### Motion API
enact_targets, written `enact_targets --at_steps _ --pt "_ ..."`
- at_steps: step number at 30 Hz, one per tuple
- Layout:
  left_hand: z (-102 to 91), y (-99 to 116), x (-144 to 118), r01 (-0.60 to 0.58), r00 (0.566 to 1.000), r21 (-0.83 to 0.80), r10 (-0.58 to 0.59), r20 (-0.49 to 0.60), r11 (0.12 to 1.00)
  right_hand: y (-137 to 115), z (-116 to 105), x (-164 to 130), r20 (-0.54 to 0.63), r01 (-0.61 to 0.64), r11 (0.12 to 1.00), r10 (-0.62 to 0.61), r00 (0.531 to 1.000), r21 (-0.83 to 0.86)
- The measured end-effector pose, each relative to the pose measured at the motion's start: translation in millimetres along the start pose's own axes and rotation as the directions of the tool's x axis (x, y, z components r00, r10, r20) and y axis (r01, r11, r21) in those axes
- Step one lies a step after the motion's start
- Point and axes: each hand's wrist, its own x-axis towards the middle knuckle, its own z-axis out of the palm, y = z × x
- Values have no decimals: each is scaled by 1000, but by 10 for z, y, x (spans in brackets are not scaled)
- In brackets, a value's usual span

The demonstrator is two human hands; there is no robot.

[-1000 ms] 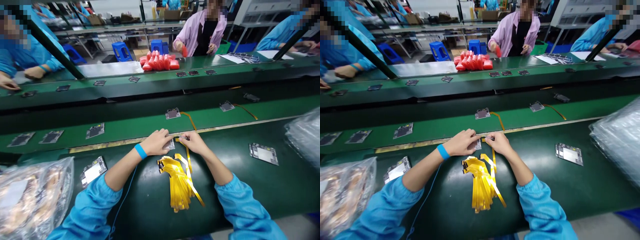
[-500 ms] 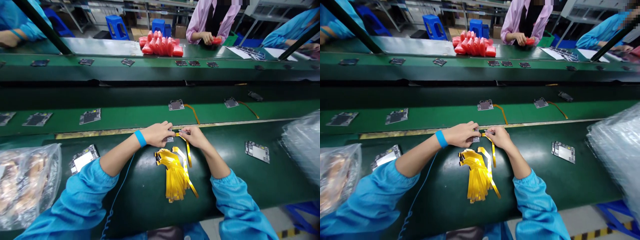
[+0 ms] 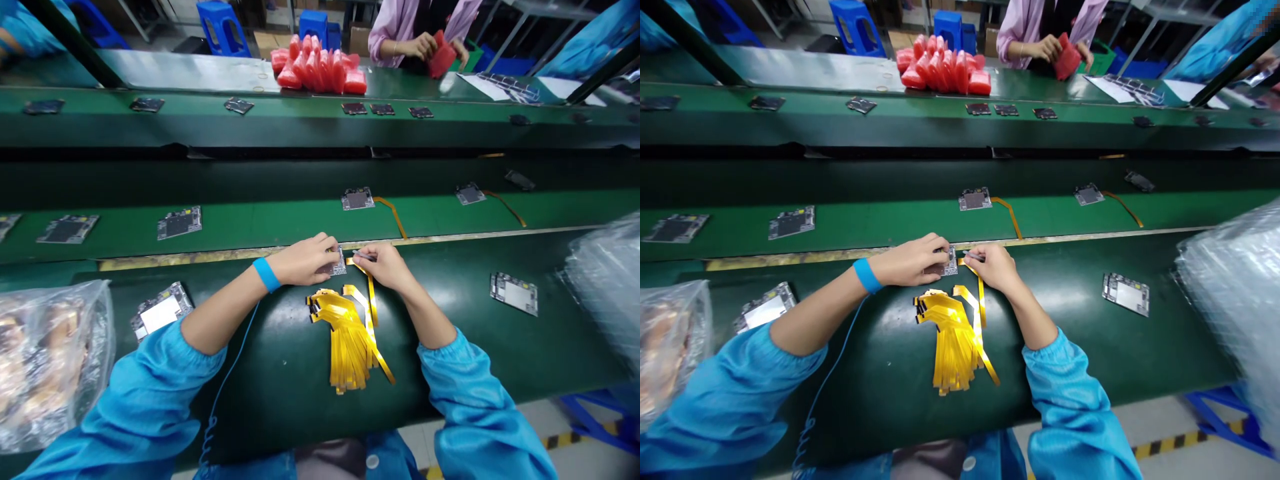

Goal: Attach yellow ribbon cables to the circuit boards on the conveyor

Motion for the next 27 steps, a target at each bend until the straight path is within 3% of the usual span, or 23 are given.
enact_targets --at_steps 13,27 --pt "23 11 -44 -51 999 53 52 -4 997 -105 -3 -31 -5 -72 993 72 997 -94" --pt "21 47 -19 -67 998 118 67 10 991 -181 46 -60 -38 -49 985 44 998 -163"
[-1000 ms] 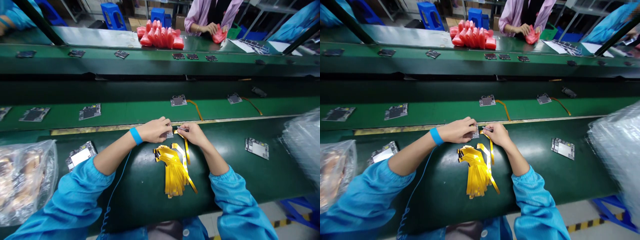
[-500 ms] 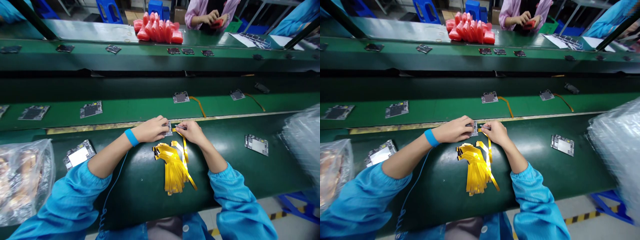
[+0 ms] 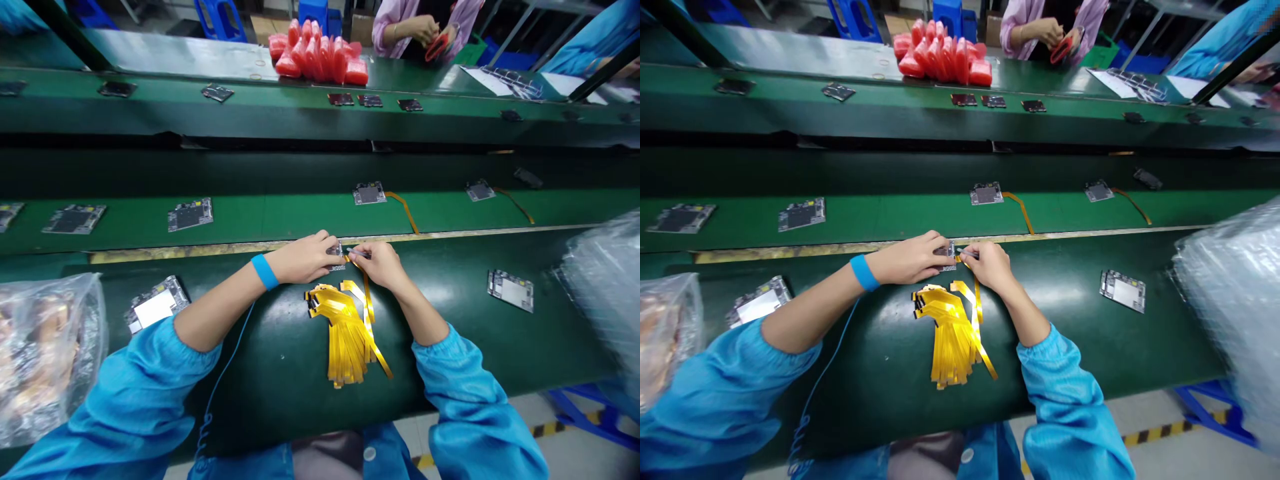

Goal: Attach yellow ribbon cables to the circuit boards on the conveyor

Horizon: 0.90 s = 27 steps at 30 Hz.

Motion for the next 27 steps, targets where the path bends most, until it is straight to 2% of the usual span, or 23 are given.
enact_targets --at_steps 10,16,22,27 --pt "24 6 8 4 1000 20 -4 -7 1000 1 36 7 -8 4 1000 -4 1000 13" --pt "-5 51 52 19 999 67 -21 31 998 -4 46 6 -3 33 999 -33 999 7" --pt "-23 122 85 35 998 117 -40 46 993 -20 -16 -17 -5 12 997 -12 1000 -81" --pt "2 139 79 42 999 105 -42 -3 994 -51 -88 -30 -28 129 980 -134 991 -155"
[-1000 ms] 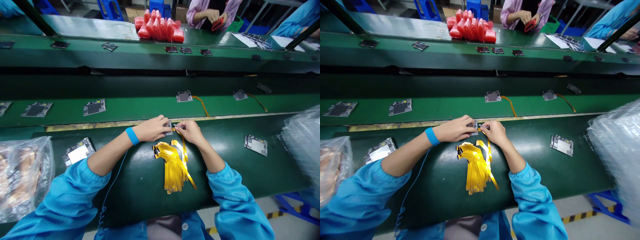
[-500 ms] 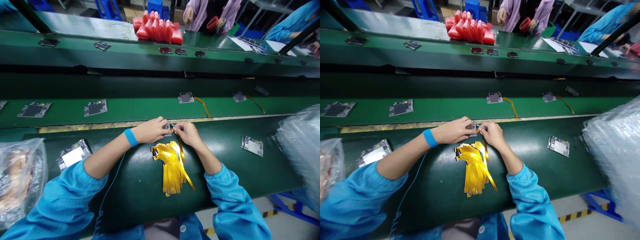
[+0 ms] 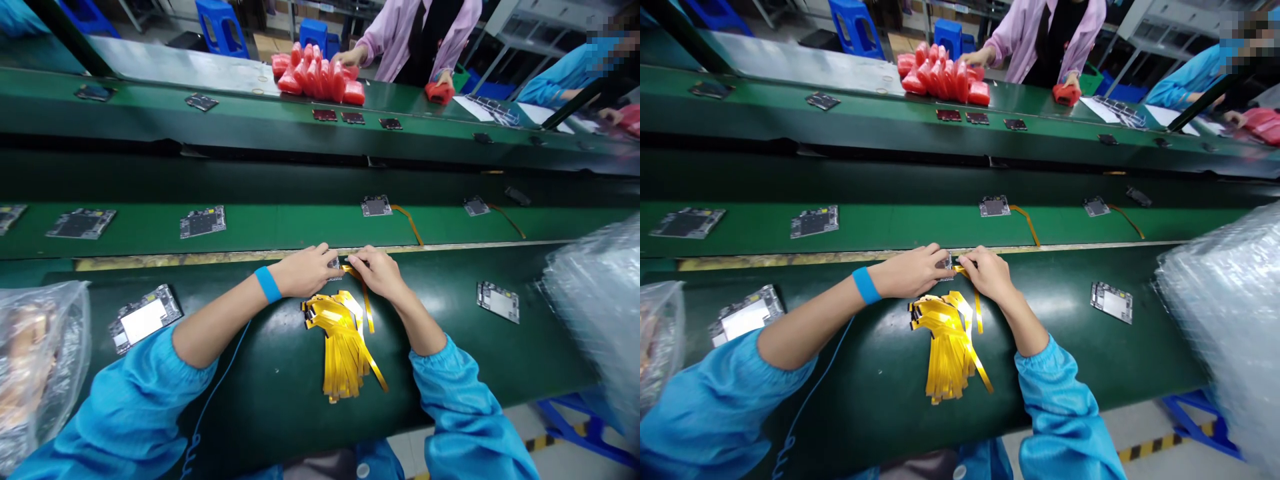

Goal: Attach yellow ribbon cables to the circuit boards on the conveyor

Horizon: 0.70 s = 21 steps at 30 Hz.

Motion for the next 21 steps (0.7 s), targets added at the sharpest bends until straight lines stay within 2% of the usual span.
enact_targets --at_steps 4,9,14,17,21 --pt "-3 8 -2 -4 1000 37 3 5 999 -39 27 53 49 72 997 -71 996 -19" --pt "-30 15 -1 -15 998 72 11 60 997 -51 31 101 102 88 996 -85 991 -29" --pt "-21 -8 -41 -2 999 50 0 35 999 13 34 89 99 104 994 -100 990 -27" --pt "-18 -25 -101 48 999 -21 -48 6 999 87 70 77 58 107 991 -112 992 86" --pt "-29 -37 -159 139 990 -36 -138 27 990 198 59 68 -77 77 952 -57 995 297"
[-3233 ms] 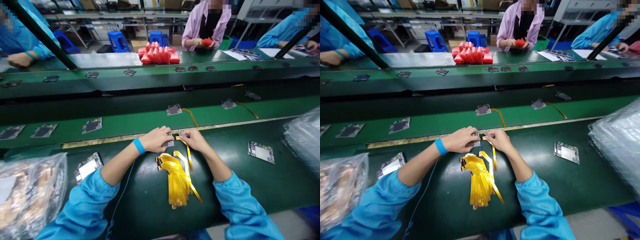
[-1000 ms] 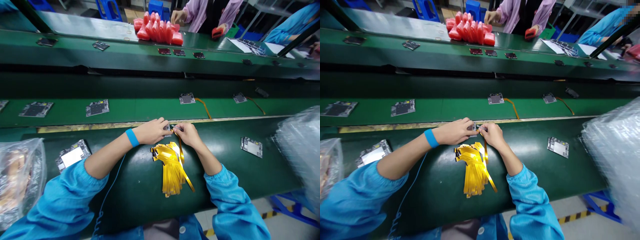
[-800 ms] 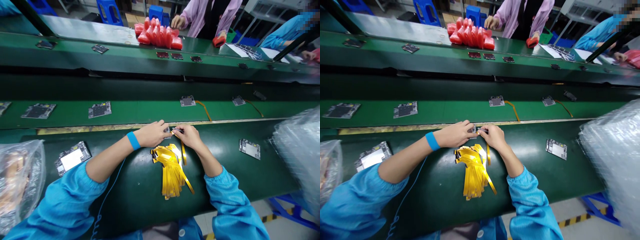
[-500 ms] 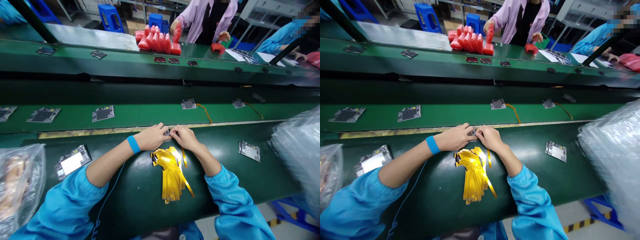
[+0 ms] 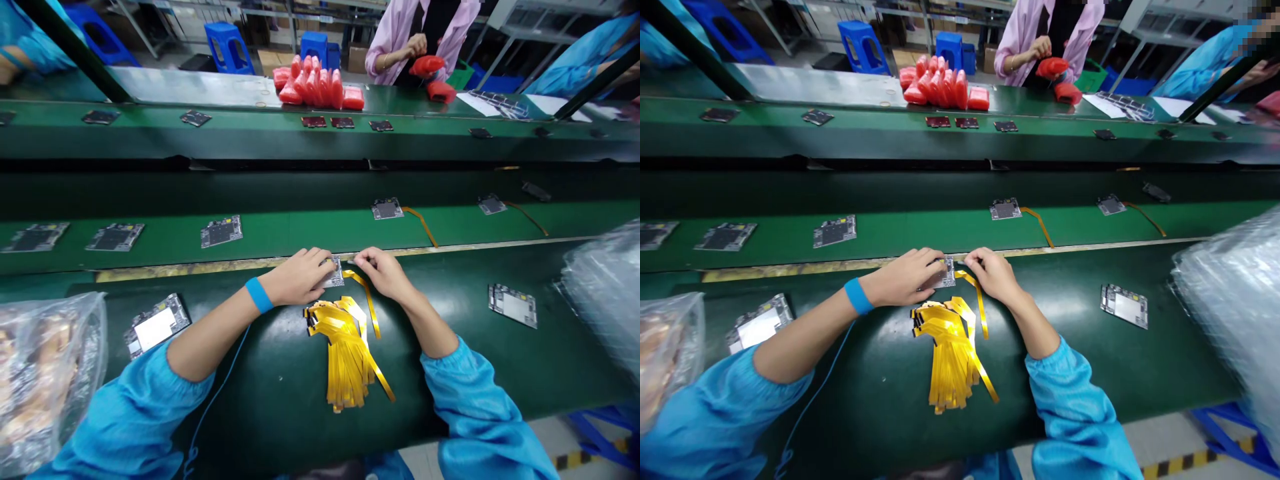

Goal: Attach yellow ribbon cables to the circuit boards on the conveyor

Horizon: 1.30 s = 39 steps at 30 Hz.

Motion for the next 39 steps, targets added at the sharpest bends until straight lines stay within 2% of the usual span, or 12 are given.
enact_targets --at_steps 4,7,11,13,15,19,22,24,28,32,35,39 --pt "-1 -13 17 30 999 13 -30 24 999 -14 -121 -24 -73 -6 998 10 997 55" --pt "-14 -26 56 25 999 17 -26 38 1000 -132 -235 -82 -35 4 999 -3 999 41" --pt "-109 -108 159 34 998 11 -34 44 999 -391 -376 -204 170 68 998 -70 983 15" --pt "-183 -201 240 66 997 9 -66 37 998 -528 -415 -264 284 136 991 -128 950 -6" --pt "-247 -319 319 162 987 19 -162 -21 987 -643 -421 -317 382 191 981 -163 910 -36" --pt "-281 -532 340 392 900 27 -377 -217 920 -789 -332 -415 543 270 957 -173 822 -103" --pt "-241 -652 187 468 866 16 -454 -209 884 -851 -210 -474 623 336 929 -171 763 -156" --pt "-212 -749 24 530 834 1 -521 -181 848 -885 -121 -497 658 367 902 -135 740 -228" --pt "-186 -1010 -326 671 722 -53 -668 -178 739 -910 26 -509 689 384 837 -13 725 -389" --pt "-173 -1240 -551 770 608 -104 -773 -182 630 -856 31 -513 711 369 860 -11 703 -352" --pt "-145 -1311 -586 802 562 -137 -813 -153 581 -809 -87 -509 716 321 904 -25 698 -281" --pt "-84 -1287 -519 819 534 -164 -836 -130 549 -799 -278 -477 713 240 953 -39 700 -184"
